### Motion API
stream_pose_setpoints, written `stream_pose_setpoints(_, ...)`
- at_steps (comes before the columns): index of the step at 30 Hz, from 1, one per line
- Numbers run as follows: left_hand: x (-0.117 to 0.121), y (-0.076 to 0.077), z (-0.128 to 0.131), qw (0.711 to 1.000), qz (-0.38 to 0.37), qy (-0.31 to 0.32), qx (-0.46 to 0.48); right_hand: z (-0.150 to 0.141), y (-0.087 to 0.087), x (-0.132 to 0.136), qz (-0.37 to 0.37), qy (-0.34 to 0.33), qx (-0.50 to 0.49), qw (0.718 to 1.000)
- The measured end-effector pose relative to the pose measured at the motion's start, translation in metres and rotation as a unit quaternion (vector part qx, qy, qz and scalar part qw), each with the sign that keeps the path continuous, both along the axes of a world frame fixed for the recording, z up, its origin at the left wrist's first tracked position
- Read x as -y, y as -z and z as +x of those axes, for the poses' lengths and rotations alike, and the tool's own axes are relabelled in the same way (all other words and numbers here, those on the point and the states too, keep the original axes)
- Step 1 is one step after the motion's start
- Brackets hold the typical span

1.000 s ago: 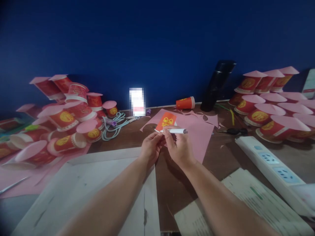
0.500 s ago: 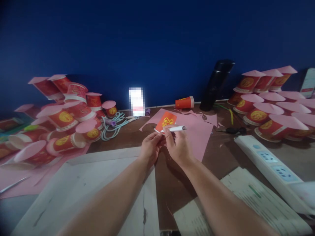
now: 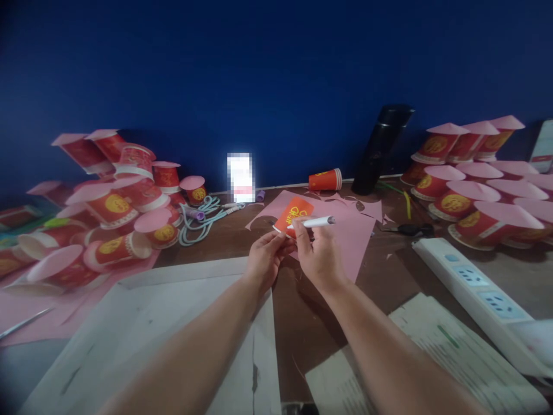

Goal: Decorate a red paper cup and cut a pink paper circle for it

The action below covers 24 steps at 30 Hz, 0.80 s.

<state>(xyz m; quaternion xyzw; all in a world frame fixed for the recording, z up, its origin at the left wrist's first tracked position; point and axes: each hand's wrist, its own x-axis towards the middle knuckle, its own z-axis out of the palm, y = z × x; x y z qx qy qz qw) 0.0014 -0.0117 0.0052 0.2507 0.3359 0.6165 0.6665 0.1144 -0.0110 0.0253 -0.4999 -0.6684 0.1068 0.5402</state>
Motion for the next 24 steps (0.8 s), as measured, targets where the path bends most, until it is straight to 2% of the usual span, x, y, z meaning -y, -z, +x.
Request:
stream_pose_setpoints(13, 0.0014, 0.0004, -0.0001, 1.0, -0.004, -0.006, -0.011, -0.0001, -0.0026, 0.0007, 0.01, 0.032, 0.018, 0.999)
stream_pose_setpoints(24, -0.0006, 0.0018, -0.0014, 0.999, -0.015, -0.029, -0.012, -0.0007, -0.0026, 0.0025, -0.025, 0.008, 0.022, 0.999)
